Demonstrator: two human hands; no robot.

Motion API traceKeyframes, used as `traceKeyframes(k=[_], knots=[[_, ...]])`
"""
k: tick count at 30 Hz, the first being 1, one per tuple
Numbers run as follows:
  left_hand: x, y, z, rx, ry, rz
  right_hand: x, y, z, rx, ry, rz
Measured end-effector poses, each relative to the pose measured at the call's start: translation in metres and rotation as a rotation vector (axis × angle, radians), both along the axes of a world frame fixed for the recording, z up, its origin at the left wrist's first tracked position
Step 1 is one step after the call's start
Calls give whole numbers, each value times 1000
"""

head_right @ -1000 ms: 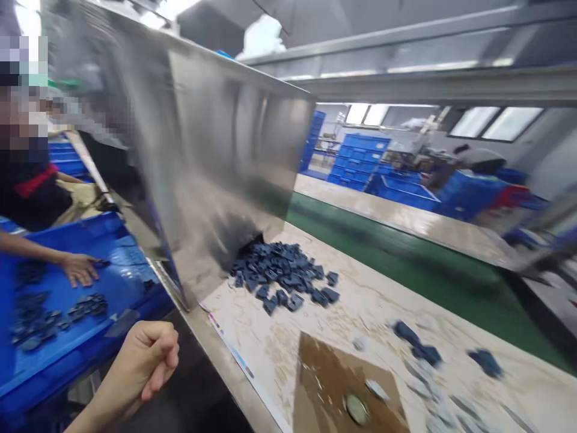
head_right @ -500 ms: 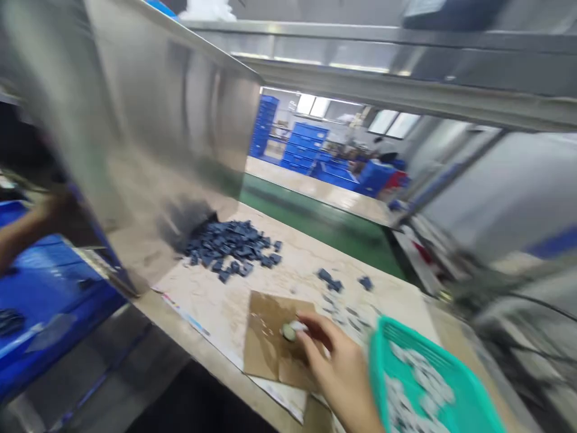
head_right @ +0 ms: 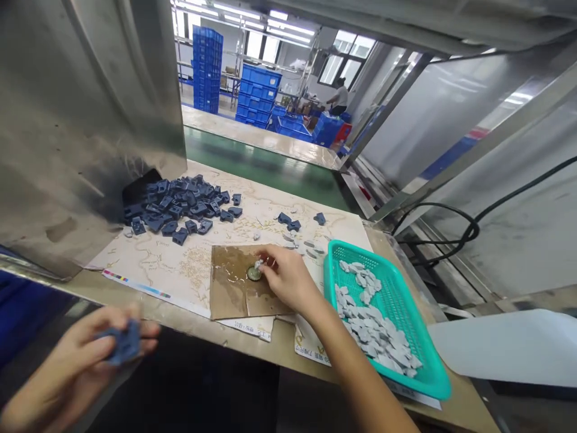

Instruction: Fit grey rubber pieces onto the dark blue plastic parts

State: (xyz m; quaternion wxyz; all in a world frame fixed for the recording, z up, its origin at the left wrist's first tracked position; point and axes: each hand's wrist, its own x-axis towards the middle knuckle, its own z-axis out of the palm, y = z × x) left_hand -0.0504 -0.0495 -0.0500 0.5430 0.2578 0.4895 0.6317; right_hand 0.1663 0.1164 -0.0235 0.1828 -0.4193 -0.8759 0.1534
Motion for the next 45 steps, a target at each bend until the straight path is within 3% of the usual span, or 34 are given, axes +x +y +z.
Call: traceKeyframes(k=[2, 3, 8, 11, 16, 19, 22, 26, 28, 31, 34, 37, 42, 45], knots=[[15, 0, -5, 28, -138, -59, 0, -1, -3, 17, 14, 2], [21, 5, -7, 65, -116, -89, 0, -1, -5, 25, 23, 7], [26, 33, -9, 305, 478, -163, 3, 0, -9, 66, 55, 54], [25, 35, -7, 383, 689, -127, 3, 1, -9, 71, 54, 71], [26, 35, -7, 462, 761, -85, -1, 2, -3, -5, 49, 57], [25, 37, -11, 426, 738, -110, -3, 5, 3, -83, 58, 9], [24, 37, -16, 290, 690, -118, -2, 10, 8, -348, 195, -37], [23, 36, -20, 183, 600, -161, 3, 16, 12, -930, 677, -40], [23, 37, -21, 147, 491, -203, 5, 14, 13, -1119, 875, -3], [27, 42, -22, 125, 365, -251, 6, 6, 14, -1246, 1012, 60], [32, 50, -21, 141, 333, -217, 4, 1, 15, -1305, 1052, 116], [37, 55, -17, 124, 264, -165, 4, 0, 15, -1192, 991, 96], [38, 55, -14, 46, 343, -132, 6, 7, 13, -302, 287, 23], [34, 55, -20, 147, 418, -184, 5, 9, 6, -117, 51, 93]])
